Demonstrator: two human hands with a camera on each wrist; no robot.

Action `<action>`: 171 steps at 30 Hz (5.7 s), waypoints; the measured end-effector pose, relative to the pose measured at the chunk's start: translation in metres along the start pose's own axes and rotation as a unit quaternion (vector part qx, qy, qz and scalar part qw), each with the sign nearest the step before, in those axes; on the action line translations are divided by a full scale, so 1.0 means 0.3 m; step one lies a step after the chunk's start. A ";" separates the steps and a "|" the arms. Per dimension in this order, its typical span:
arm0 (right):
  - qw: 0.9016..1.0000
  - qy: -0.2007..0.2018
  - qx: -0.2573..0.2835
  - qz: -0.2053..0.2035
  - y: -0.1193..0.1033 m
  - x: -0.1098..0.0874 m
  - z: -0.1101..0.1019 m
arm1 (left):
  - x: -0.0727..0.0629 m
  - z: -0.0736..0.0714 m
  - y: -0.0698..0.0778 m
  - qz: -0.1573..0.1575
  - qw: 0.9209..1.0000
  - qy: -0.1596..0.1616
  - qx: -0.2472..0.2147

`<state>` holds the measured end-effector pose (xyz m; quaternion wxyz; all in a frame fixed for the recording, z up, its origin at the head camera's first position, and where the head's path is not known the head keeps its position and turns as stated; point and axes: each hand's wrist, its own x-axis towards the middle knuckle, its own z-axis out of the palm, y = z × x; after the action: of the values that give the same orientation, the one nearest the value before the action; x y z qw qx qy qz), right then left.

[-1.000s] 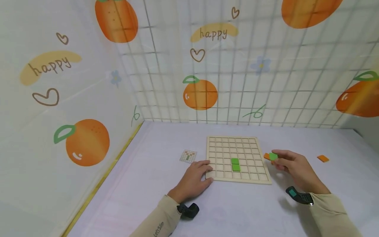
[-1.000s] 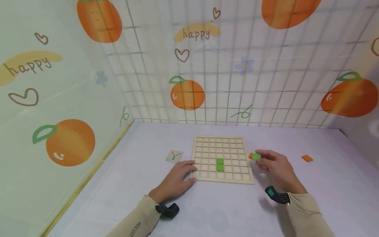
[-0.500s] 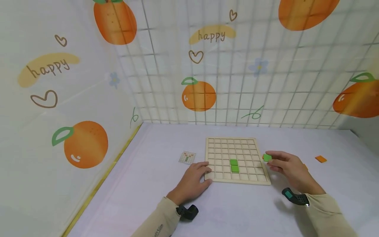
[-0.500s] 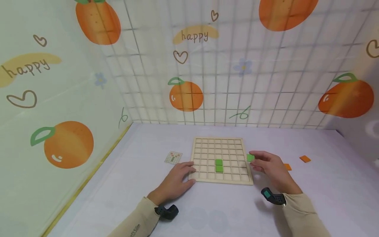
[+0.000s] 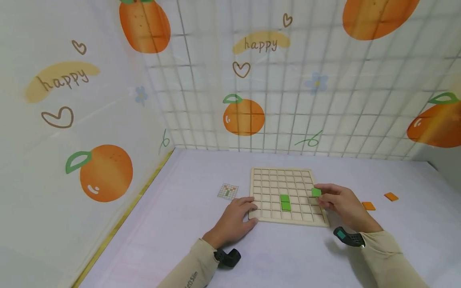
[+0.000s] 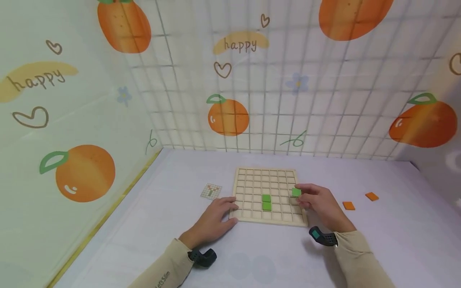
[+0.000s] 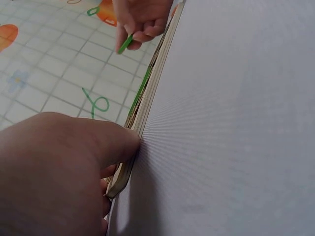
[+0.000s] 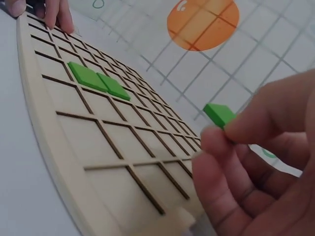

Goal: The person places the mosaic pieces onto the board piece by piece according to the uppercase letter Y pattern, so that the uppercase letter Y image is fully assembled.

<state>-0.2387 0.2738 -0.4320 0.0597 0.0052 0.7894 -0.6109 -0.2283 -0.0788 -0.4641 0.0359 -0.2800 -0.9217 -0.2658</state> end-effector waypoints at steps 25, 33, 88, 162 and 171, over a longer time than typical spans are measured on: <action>1.000 -0.003 -0.021 -0.022 -0.038 0.111 0.140 | 0.005 0.000 0.008 0.001 1.000 -0.007 0.006; 0.999 -0.003 -0.034 -0.041 -0.031 0.114 0.145 | -0.001 -0.001 0.021 0.013 1.000 -0.004 0.011; 0.960 0.025 -0.257 -0.107 -0.027 0.153 0.231 | -0.004 -0.003 -0.005 0.007 1.000 0.006 0.004; 0.977 -0.017 -0.194 -0.088 -0.030 0.147 0.199 | -0.003 -0.006 0.003 -0.002 1.000 -0.002 -0.004; 0.996 -0.015 -0.068 -0.051 -0.072 0.078 0.138 | -0.003 -0.009 0.007 0.004 1.000 0.001 0.001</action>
<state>-0.2602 0.2269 -0.4238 0.0410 -0.0481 0.8274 -0.5580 -0.2267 -0.0791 -0.4610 0.0379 -0.2837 -0.9208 -0.2650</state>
